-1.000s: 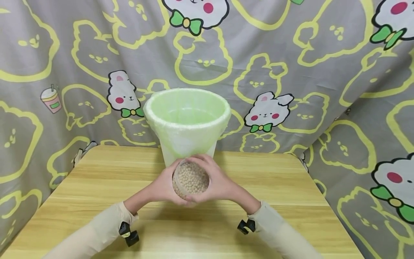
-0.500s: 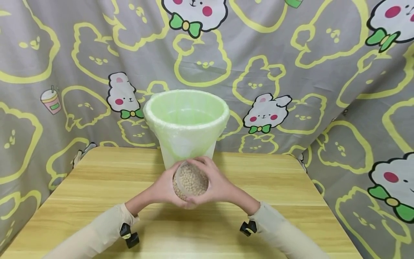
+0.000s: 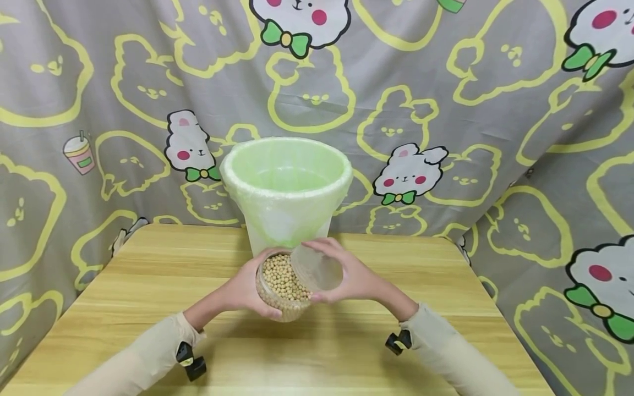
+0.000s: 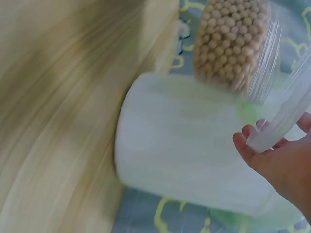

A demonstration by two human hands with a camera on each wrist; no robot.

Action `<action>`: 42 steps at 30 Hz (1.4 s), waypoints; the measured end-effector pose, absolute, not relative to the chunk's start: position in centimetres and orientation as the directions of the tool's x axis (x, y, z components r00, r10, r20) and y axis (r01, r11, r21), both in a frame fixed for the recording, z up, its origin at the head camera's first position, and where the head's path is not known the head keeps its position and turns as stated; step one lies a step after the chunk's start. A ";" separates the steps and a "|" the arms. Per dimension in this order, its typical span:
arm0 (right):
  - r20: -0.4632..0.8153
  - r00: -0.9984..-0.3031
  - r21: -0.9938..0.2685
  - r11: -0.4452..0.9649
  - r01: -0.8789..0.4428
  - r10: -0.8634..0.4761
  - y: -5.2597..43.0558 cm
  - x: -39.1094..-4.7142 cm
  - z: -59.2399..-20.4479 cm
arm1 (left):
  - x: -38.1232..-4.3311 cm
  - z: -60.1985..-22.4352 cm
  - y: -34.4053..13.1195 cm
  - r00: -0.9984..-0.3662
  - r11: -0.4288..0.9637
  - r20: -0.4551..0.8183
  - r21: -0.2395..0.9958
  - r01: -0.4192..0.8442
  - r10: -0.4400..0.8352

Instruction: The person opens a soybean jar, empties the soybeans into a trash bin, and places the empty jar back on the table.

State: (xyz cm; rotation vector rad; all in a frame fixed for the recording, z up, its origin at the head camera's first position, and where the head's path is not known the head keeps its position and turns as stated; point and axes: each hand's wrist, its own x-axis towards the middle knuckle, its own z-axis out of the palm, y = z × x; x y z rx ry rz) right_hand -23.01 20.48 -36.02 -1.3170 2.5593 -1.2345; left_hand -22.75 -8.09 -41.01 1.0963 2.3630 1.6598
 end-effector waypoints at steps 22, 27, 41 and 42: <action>0.095 -0.815 -0.535 0.661 -0.526 -0.571 25.4 -26.1 -42.4 | -23.4 -40.5 -9.1 -0.770 0.156 0.370 0.845 0.512 0.520; 0.067 -0.809 -0.490 0.687 -0.537 -0.585 25.5 -26.3 -44.1 | -23.3 -40.4 -9.1 -0.769 0.153 0.381 0.841 0.519 0.514; 0.035 -0.793 -0.408 0.716 -0.567 -0.608 25.6 -26.7 -46.3 | -23.3 -40.2 -9.0 -0.769 0.151 0.386 0.840 0.521 0.510; 0.038 -0.788 -0.403 0.713 -0.574 -0.614 25.6 -26.8 -46.4 | -23.4 -40.2 -9.0 -0.768 0.149 0.387 0.840 0.522 0.511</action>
